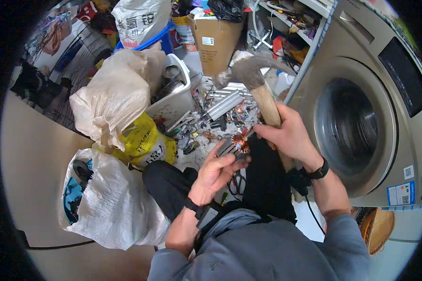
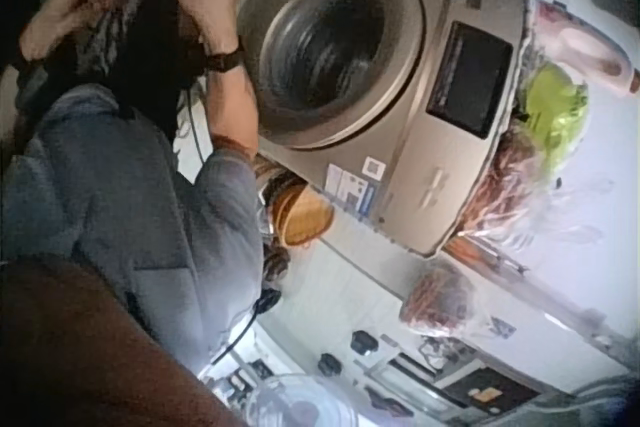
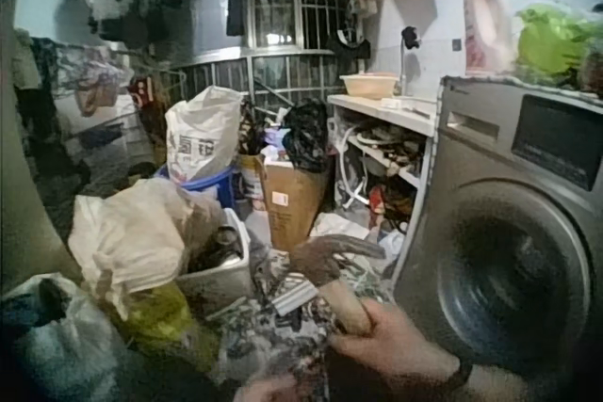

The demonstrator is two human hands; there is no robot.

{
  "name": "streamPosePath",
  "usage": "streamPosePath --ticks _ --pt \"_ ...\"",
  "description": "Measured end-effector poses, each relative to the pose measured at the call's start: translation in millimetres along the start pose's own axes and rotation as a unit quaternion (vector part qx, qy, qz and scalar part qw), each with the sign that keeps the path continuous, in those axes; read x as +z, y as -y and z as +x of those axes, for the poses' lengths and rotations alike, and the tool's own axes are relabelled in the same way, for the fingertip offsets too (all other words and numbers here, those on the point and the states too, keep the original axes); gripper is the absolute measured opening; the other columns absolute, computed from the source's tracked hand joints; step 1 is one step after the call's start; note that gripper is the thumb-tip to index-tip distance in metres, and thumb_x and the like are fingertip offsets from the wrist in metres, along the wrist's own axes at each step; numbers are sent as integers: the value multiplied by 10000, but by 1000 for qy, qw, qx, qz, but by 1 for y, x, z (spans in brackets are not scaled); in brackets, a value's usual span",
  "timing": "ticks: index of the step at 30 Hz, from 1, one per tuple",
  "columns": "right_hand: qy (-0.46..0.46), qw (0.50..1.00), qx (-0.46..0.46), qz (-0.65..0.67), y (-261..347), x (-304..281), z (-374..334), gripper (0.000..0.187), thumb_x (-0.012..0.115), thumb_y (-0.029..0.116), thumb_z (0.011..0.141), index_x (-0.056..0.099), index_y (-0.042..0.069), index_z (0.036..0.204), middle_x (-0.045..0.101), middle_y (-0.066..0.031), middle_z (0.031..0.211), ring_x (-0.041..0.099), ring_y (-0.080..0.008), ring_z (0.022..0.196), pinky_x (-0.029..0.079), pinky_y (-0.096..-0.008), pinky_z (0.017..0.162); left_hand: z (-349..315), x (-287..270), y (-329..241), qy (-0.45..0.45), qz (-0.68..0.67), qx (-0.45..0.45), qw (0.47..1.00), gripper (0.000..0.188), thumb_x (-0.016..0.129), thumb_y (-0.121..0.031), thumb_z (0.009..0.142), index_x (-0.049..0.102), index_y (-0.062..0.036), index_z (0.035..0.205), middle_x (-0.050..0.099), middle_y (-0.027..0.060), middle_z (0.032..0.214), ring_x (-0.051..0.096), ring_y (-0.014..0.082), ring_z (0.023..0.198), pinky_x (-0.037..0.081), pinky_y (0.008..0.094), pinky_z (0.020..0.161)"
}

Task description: The person picks up a watch from a counter, sets it down, and then pulls copper wire from a motor rotor by hand. They strike the rotor with a hammer and use pliers to pull more wire from the metal core.

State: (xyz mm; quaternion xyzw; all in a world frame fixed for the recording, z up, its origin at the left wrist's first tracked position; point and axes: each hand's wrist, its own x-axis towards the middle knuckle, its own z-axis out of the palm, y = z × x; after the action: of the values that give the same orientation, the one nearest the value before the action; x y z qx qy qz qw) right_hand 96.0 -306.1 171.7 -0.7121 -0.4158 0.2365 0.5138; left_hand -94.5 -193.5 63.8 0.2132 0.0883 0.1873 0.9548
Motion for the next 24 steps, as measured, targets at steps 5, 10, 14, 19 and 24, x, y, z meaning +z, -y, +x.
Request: streamPosePath --ticks 5,10,14,19,24 --pt "100 994 14 27 16 -7 13 334 816 193 825 659 8 1055 644 -17 827 571 -95 712 492 -298 626 10 6 -14 50 198 -104 973 510 732 19 795 571 7 1278 703 130 1065 702 251 946 567 368 840" --pt "137 991 -1 7 22 -1 18 321 819 173 837 667 15 1071 640 -1 831 597 -98 723 504 -273 649 15 13 -16 40 350 -69 933 470 772 47 758 608 -6 1195 688 66 974 666 150 887 538 305 791" --pt "44 989 -107 -91 26 -4 6 339 809 164 848 657 12 1109 654 -12 858 611 -105 725 503 -267 651 11 5 -32 -28 330 -9 943 450 779 50 751 602 -13 1161 698 58 966 671 136 871 543 281 774" --pt "4 999 -6 -35 20 -20 -25 364 761 130 876 623 2 1187 691 -75 903 635 -140 748 521 -315 687 10 -9 -57 -119 388 29 913 401 756 4 811 595 -19 1178 710 76 980 687 163 875 559 310 653" --pt "102 988 -13 -117 11 6 -35 299 745 157 897 619 3 1121 649 -121 836 628 -193 743 506 -344 694 6 -35 -73 -95 178 40 979 285 643 -216 995 609 -45 1220 711 76 1001 691 184 851 533 317 626"
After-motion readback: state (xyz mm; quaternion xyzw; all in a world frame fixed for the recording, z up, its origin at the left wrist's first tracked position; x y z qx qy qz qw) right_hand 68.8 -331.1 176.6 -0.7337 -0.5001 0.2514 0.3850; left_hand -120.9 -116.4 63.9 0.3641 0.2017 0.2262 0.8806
